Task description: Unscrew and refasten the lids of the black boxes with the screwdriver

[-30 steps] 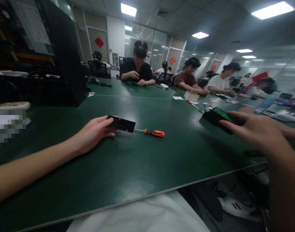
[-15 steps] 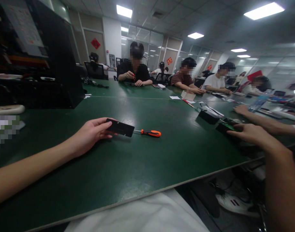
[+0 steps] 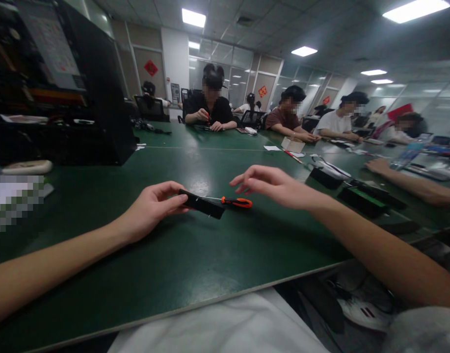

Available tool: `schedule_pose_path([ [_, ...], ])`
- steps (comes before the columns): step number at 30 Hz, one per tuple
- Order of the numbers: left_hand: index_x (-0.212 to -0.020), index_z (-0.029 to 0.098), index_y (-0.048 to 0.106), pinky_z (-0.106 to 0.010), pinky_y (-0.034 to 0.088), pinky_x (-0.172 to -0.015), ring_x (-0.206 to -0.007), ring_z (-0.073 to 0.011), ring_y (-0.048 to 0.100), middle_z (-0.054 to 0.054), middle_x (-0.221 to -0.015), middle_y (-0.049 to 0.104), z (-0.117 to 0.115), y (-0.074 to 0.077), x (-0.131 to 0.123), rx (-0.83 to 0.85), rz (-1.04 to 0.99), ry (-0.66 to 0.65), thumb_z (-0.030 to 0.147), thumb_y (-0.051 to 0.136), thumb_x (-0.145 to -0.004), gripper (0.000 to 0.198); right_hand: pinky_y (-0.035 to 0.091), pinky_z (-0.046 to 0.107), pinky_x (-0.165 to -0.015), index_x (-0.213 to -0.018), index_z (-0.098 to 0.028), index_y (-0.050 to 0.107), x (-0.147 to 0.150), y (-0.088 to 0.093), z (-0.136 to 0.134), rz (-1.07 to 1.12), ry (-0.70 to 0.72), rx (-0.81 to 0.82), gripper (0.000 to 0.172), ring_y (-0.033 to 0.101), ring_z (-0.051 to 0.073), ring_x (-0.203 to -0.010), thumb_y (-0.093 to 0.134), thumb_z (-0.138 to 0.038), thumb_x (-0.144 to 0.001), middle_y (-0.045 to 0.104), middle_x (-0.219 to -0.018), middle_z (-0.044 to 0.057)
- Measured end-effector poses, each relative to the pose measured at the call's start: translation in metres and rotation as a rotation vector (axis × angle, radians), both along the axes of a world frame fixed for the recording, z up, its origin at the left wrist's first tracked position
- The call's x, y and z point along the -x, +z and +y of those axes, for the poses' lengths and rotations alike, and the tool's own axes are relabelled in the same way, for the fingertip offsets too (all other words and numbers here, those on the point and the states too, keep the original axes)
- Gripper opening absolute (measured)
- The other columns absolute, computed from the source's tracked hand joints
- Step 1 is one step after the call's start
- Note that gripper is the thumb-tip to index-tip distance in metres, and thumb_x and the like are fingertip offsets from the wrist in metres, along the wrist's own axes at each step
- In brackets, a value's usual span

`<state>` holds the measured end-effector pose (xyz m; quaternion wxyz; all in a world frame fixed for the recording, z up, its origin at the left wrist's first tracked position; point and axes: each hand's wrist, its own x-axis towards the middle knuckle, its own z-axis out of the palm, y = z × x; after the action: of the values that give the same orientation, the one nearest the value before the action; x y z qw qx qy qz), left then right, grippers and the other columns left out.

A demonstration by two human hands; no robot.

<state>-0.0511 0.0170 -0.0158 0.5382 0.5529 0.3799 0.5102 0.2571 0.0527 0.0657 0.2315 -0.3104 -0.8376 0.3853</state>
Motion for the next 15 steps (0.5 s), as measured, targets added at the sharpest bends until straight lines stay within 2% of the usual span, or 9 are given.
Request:
schedule_pose_path([
  [2,-0.090,0.020,0.076,-0.021,0.059,-0.081,-0.086,-0.0141,0.071,0.000,-0.096,0.073,0.000,-0.001,0.001,-0.051,0.059,0.017,0.033,0.085,-0.080,0.018,0.050,0.027,-0.087,-0.099,-0.015,0.056,0.034,-0.012,-0.001,-0.025,0.171,0.111,0.034,0.063,0.014,-0.101,0.056,-0.049,-0.096,0.065,-0.119,0.009],
  [4,-0.090,0.021,0.076,-0.021,0.057,-0.081,-0.088,-0.0146,0.069,-0.001,-0.096,0.073,-0.001,0.000,0.002,-0.118,0.115,0.026,0.032,0.083,-0.081,0.016,0.049,0.024,-0.083,-0.096,-0.014,0.053,0.055,-0.023,-0.001,-0.021,0.283,0.210,0.033,0.062,0.012,-0.094,0.059,-0.047,-0.095,0.066,-0.102,0.006],
  [7,-0.089,0.021,0.076,-0.022,0.055,-0.083,-0.089,-0.0157,0.068,-0.001,-0.094,0.073,-0.003,0.002,0.003,-0.207,0.173,0.005,0.030,0.081,-0.082,0.012,0.050,0.024,-0.080,-0.094,-0.015,0.049,0.066,-0.030,-0.002,0.038,0.325,0.359,0.033,0.065,0.011,-0.088,0.066,-0.043,-0.091,0.065,-0.095,0.003],
  [9,-0.097,0.022,0.075,-0.024,0.055,-0.084,-0.092,-0.0176,0.069,-0.001,-0.097,0.073,-0.005,0.003,0.002,-0.219,0.188,-0.005,0.029,0.081,-0.081,0.018,0.051,0.026,-0.082,-0.096,-0.016,0.051,0.058,-0.023,-0.004,0.025,0.299,0.339,0.032,0.066,0.013,-0.091,0.069,-0.041,-0.088,0.066,-0.100,0.003],
  [10,-0.104,0.023,0.074,-0.025,0.055,-0.083,-0.095,-0.0189,0.069,-0.002,-0.100,0.074,-0.006,0.004,0.001,-0.210,0.189,-0.005,0.029,0.082,-0.080,0.026,0.052,0.027,-0.084,-0.100,-0.016,0.054,0.049,-0.016,-0.005,-0.020,0.269,0.264,0.031,0.066,0.014,-0.093,0.068,-0.041,-0.088,0.066,-0.104,0.004],
  [12,-0.120,0.024,0.069,-0.026,0.056,-0.078,-0.099,-0.0217,0.069,-0.004,-0.107,0.073,-0.007,0.005,-0.001,-0.181,0.196,-0.011,0.031,0.081,-0.080,0.042,0.052,0.031,-0.088,-0.110,-0.020,0.059,0.020,0.001,-0.008,-0.163,0.143,-0.007,0.031,0.065,0.016,-0.099,0.065,-0.041,-0.089,0.067,-0.113,0.005],
  [15,-0.126,0.023,0.066,-0.028,0.057,-0.074,-0.100,-0.0244,0.070,-0.007,-0.113,0.072,-0.006,0.007,-0.003,-0.145,0.232,-0.038,0.036,0.077,-0.084,0.045,0.050,0.037,-0.091,-0.118,-0.023,0.064,-0.050,0.026,-0.006,-0.441,-0.261,-0.569,0.036,0.064,0.023,-0.101,0.059,-0.044,-0.090,0.067,-0.120,0.007],
])
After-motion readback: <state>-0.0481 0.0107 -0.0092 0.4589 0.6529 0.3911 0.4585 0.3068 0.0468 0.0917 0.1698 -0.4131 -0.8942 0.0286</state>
